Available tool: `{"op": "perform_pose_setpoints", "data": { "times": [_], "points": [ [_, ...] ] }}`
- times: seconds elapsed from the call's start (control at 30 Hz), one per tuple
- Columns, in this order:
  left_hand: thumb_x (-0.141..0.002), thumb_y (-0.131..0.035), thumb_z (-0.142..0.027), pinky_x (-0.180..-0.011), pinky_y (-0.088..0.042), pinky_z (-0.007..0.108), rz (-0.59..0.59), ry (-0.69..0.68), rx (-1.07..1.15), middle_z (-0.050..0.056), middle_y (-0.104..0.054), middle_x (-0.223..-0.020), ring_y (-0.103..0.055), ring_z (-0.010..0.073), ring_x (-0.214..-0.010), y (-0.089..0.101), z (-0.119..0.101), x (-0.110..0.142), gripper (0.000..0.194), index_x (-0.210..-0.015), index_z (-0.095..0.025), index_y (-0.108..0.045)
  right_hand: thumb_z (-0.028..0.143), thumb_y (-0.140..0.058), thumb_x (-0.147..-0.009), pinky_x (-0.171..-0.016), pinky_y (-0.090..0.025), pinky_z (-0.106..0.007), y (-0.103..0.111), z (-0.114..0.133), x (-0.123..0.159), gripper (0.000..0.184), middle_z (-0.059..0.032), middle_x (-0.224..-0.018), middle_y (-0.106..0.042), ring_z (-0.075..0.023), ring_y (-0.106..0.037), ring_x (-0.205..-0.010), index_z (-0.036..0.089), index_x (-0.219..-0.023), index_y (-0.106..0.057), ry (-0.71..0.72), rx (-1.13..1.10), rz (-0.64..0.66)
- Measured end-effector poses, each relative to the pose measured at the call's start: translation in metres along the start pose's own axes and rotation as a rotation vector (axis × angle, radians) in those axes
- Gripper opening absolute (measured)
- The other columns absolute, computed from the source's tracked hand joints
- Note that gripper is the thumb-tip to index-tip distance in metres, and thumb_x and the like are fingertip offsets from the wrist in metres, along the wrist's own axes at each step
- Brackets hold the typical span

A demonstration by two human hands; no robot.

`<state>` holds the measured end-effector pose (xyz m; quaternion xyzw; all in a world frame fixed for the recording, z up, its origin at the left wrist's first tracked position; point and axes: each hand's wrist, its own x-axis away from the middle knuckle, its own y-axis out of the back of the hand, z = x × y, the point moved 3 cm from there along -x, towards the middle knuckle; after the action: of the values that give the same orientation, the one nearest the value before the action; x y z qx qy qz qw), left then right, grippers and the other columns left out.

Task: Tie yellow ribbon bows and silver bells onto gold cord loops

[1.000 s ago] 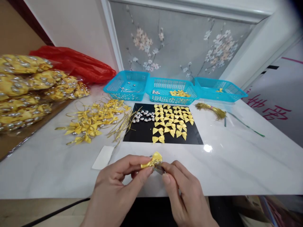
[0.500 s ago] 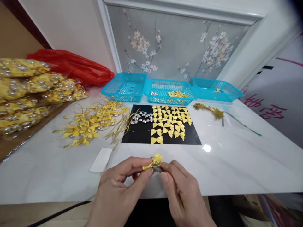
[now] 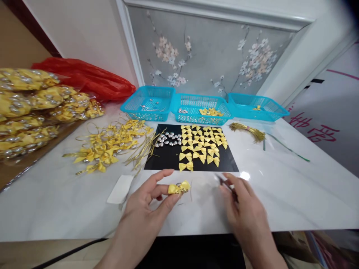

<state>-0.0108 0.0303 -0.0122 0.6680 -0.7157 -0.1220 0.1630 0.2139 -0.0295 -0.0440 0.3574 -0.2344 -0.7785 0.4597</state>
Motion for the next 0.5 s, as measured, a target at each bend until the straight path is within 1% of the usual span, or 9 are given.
{"op": "perform_pose_setpoints", "data": {
  "times": [0.07,0.1,0.2,0.27,0.3,0.33,0.4,0.43,0.5],
  "points": [
    [-0.075,-0.077,-0.040,-0.069,-0.054,0.027,0.042,0.019,0.080,0.000,-0.081,-0.079,-0.074,0.0224,-0.078,0.000,0.000,-0.002,0.034,-0.106,-0.028,-0.069,0.041,-0.040,-0.100,-0.070,-0.050,-0.041,0.008,-0.024,-0.002,0.037,-0.0156,-0.119,-0.066,-0.0330,-0.063,-0.101,0.020,-0.119,-0.065,-0.008,0.272,-0.075],
    [-0.075,-0.077,-0.037,-0.071,-0.055,0.027,0.067,0.022,0.129,0.000,-0.082,-0.080,-0.075,0.0219,-0.079,-0.001,-0.001,-0.002,0.026,-0.098,-0.027,-0.071,0.040,-0.039,-0.100,-0.074,-0.049,-0.045,0.010,-0.032,-0.003,0.039,-0.0177,-0.115,-0.066,-0.0356,-0.061,-0.102,0.017,-0.117,-0.066,0.016,0.348,-0.088],
    [-0.074,-0.076,-0.029,-0.070,-0.057,0.024,0.137,0.005,0.257,0.001,-0.082,-0.078,-0.077,0.0200,-0.077,-0.006,-0.012,-0.003,0.011,-0.082,-0.025,-0.071,0.036,-0.041,-0.099,-0.084,-0.044,-0.057,0.017,-0.036,-0.005,0.037,-0.0210,-0.114,-0.066,-0.0418,-0.056,-0.108,0.014,-0.110,-0.068,0.059,0.434,-0.143],
    [-0.074,-0.075,-0.027,-0.065,-0.058,0.022,0.168,-0.026,0.281,0.000,-0.081,-0.074,-0.076,0.0187,-0.071,-0.010,-0.020,-0.002,0.007,-0.079,-0.025,-0.070,0.035,-0.045,-0.098,-0.088,-0.043,-0.058,0.020,-0.021,-0.005,0.030,-0.0199,-0.120,-0.063,-0.0407,-0.054,-0.114,0.017,-0.110,-0.067,0.075,0.311,-0.166],
    [-0.075,-0.074,-0.027,-0.063,-0.058,0.022,0.178,-0.046,0.268,0.000,-0.080,-0.072,-0.076,0.0181,-0.068,-0.012,-0.023,-0.002,0.006,-0.079,-0.025,-0.070,0.035,-0.048,-0.097,-0.089,-0.045,-0.054,0.020,-0.010,-0.006,0.028,-0.0184,-0.121,-0.063,-0.0369,-0.056,-0.113,0.018,-0.112,-0.065,0.100,0.168,-0.151],
    [-0.076,-0.073,-0.027,-0.061,-0.058,0.021,0.183,-0.073,0.239,-0.001,-0.080,-0.071,-0.076,0.0176,-0.066,-0.013,-0.025,-0.001,0.005,-0.080,-0.025,-0.070,0.035,-0.051,-0.097,-0.088,-0.048,-0.047,0.018,0.003,-0.007,0.027,-0.0153,-0.123,-0.062,-0.0312,-0.059,-0.111,0.021,-0.117,-0.061,0.116,0.001,-0.079],
    [-0.078,-0.070,-0.027,-0.061,-0.059,0.022,0.169,-0.122,0.149,-0.002,-0.080,-0.070,-0.076,0.0175,-0.064,-0.015,-0.026,0.000,0.008,-0.087,-0.027,-0.070,0.032,-0.054,-0.096,-0.077,-0.052,-0.034,0.012,0.031,-0.009,0.027,-0.0086,-0.119,-0.065,-0.0220,-0.064,-0.097,0.025,-0.123,-0.056,0.173,-0.254,0.114],
    [-0.079,-0.069,-0.027,-0.063,-0.060,0.024,0.153,-0.143,0.094,-0.002,-0.080,-0.072,-0.076,0.0180,-0.065,-0.015,-0.025,0.000,0.012,-0.091,-0.027,-0.070,0.029,-0.055,-0.096,-0.073,-0.052,-0.029,0.009,0.043,-0.011,0.023,-0.0060,-0.112,-0.067,-0.0190,-0.065,-0.090,0.025,-0.118,-0.057,0.190,-0.339,0.178],
    [-0.081,-0.066,-0.028,-0.069,-0.061,0.028,0.108,-0.184,-0.019,-0.002,-0.081,-0.076,-0.077,0.0193,-0.068,-0.015,-0.022,0.002,0.019,-0.099,-0.029,-0.070,0.023,-0.054,-0.095,-0.068,-0.051,-0.024,0.004,0.061,-0.014,0.010,-0.0011,-0.092,-0.070,-0.0147,-0.064,-0.078,0.023,-0.103,-0.061,0.197,-0.451,0.241]
  ]
}}
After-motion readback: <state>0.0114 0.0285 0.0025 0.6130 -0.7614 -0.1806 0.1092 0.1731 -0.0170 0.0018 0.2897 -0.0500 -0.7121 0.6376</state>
